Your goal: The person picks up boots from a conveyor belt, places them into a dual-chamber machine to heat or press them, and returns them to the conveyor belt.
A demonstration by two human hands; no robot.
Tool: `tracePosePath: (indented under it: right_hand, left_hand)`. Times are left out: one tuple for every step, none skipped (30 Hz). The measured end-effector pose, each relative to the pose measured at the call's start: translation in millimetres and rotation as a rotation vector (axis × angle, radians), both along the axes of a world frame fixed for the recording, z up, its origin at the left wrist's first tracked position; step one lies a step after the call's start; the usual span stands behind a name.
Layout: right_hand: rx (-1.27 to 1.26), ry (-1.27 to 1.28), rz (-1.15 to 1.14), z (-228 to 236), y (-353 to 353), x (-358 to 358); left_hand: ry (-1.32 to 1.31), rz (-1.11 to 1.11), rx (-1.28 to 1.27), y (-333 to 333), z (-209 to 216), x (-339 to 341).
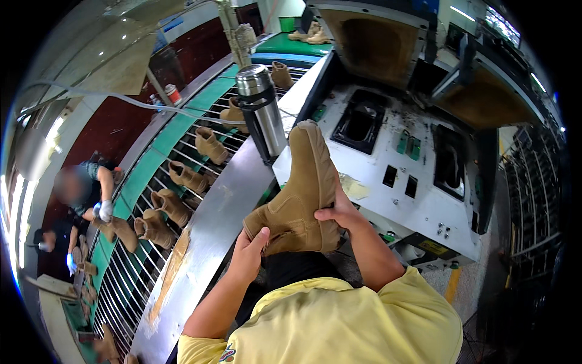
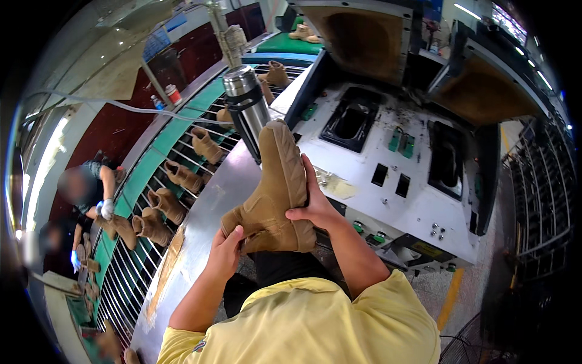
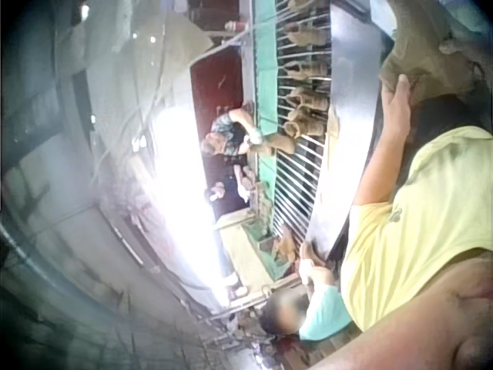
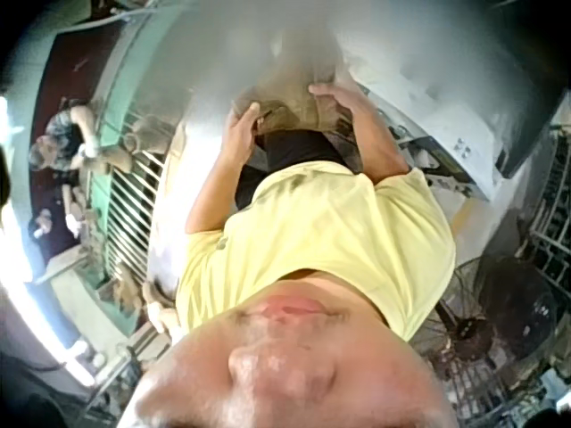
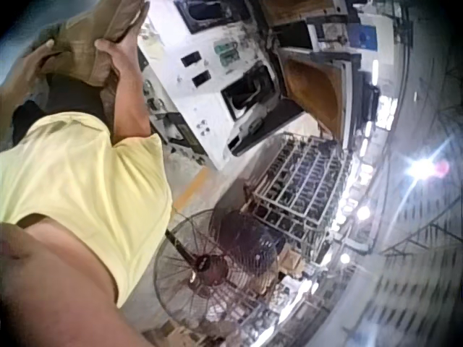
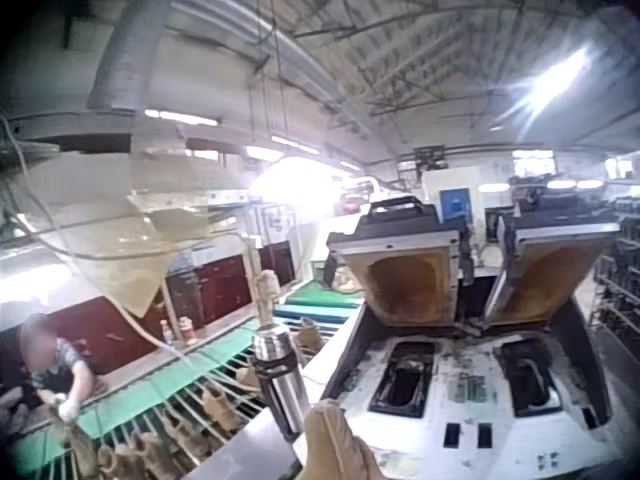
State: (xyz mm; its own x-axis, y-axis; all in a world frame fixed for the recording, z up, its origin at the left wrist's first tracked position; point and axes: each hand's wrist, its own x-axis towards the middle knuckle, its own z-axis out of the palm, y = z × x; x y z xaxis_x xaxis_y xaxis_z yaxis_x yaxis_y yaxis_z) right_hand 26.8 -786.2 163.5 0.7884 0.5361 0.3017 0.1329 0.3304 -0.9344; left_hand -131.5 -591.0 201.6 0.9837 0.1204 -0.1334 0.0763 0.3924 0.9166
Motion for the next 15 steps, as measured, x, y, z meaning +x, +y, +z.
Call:
tracePosePath:
  right_hand:
    - [-0.011,-0.020,-0.035,3,-2,2]
    - [-0.019,-0.046,-0.064,8,-3,4]
    - [-0.015,-0.004,-0.087,14,-6,5]
    - [-0.011,0.038,-0.108,23,-9,5]
    - [-0.009,0.079,-0.130,31,-13,7]
    - [-0.022,0.104,-0.166,35,-20,13]
    - [-0.033,0.129,-0.202,39,-26,20]
    - [-0.110,0.087,-0.333,33,-41,37]
    - [-0.183,0.046,-0.453,28,-53,57]
    - [-0.217,0.054,-0.526,34,-58,74]
    - [-0.253,0.061,-0.608,43,-66,91]
    - [-0.338,0.022,-0.718,45,-75,118]
    - [-0.425,-0.021,-0.824,45,-82,147]
    - [-0.432,0.003,-0.842,50,-89,170]
    - [-0.439,0.028,-0.858,55,-95,192]
  left_hand:
    - [0.022,0.023,-0.079,-1,-9,7]
    - [-0.011,0.026,-0.100,-4,-14,15]
    - [-0.032,0.020,-0.117,-5,-22,20]
    - [-0.052,0.018,-0.135,-6,-32,24]
    - [-0.072,0.014,-0.155,-5,-41,30]
    - [-0.139,-0.023,-0.151,1,-51,38]
    - [-0.094,0.021,0.015,15,-62,42]
    - [-0.048,0.051,0.174,35,-76,45]
    - [0.001,0.091,0.339,58,-91,44]
    - [0.006,0.237,0.340,80,-108,37]
    - [0.010,0.374,0.337,103,-129,27]
    - [0.055,0.544,0.363,131,-152,16]
    - [0.102,0.637,0.399,163,-175,-5]
    - [0.269,0.746,0.405,190,-192,-26]
    - [0.320,0.859,0.459,229,-227,-50]
